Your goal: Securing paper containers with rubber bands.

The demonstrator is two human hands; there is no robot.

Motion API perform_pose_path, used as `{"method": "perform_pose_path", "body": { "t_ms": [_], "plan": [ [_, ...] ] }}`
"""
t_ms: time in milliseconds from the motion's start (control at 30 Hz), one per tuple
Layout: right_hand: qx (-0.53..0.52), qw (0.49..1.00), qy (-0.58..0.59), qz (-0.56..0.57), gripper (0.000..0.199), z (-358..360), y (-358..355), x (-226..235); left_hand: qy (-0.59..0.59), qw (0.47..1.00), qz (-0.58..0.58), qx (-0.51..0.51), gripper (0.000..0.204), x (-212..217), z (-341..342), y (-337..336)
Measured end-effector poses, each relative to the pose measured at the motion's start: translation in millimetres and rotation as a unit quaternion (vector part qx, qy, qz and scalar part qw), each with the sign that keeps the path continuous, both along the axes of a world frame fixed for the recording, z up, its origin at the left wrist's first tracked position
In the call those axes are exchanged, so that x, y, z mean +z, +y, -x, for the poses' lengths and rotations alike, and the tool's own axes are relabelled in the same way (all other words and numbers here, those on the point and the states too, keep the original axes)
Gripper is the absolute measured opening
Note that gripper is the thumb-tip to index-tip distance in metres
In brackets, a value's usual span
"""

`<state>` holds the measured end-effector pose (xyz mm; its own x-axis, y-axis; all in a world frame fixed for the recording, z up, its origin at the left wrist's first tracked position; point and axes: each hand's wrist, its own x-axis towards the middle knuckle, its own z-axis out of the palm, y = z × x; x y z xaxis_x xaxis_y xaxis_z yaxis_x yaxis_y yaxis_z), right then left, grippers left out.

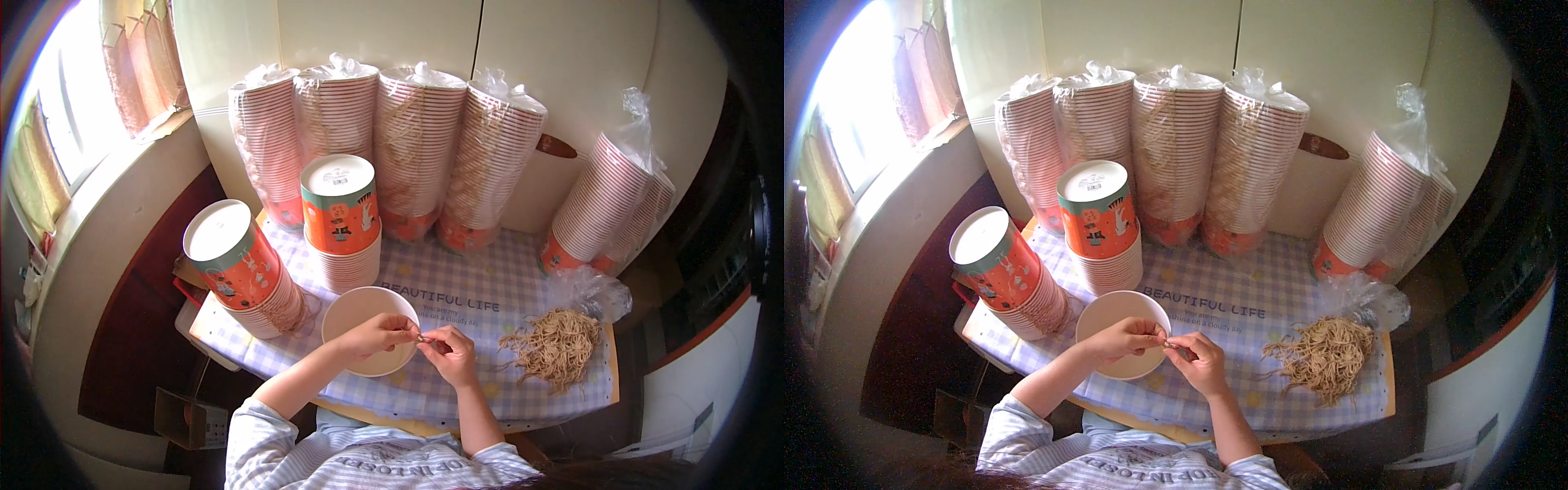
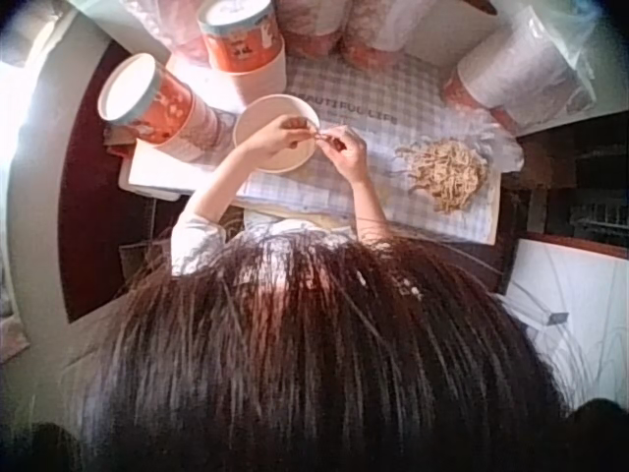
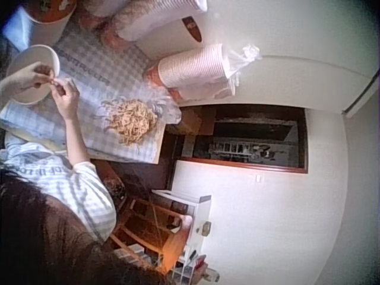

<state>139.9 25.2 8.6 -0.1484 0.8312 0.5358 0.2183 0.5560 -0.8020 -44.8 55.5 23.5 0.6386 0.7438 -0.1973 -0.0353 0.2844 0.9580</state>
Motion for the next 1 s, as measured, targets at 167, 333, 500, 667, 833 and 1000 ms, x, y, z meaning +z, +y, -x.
{"method": "perform_pose_path", "body": {
  "t_ms": [167,333,500,667,833,1000],
  "plan": [
    [-0.020,0.998,-0.022,-0.057,0.014,3,2,0,0.001,1.000,-0.003,-0.013,0.012,1,0,1],
    [-0.051,0.997,-0.018,-0.061,0.008,4,3,-3,0.006,1.000,-0.002,-0.006,0.014,4,-1,-1],
    [-0.057,0.998,0.000,-0.030,0.009,4,5,-4,0.041,0.991,-0.127,0.007,0.020,-1,-5,-3],
    [-0.058,0.998,0.003,-0.010,0.011,3,5,-6,0.157,0.965,-0.210,0.008,0.018,7,-4,-4],
    [-0.055,0.998,0.003,0.007,0.011,3,4,-8,0.069,0.982,-0.170,0.040,0.014,-7,-5,-1],
    [-0.055,0.996,0.015,0.074,0.018,3,2,-13,0.021,0.990,-0.132,0.044,0.011,-1,-5,-3]
  ]
}}
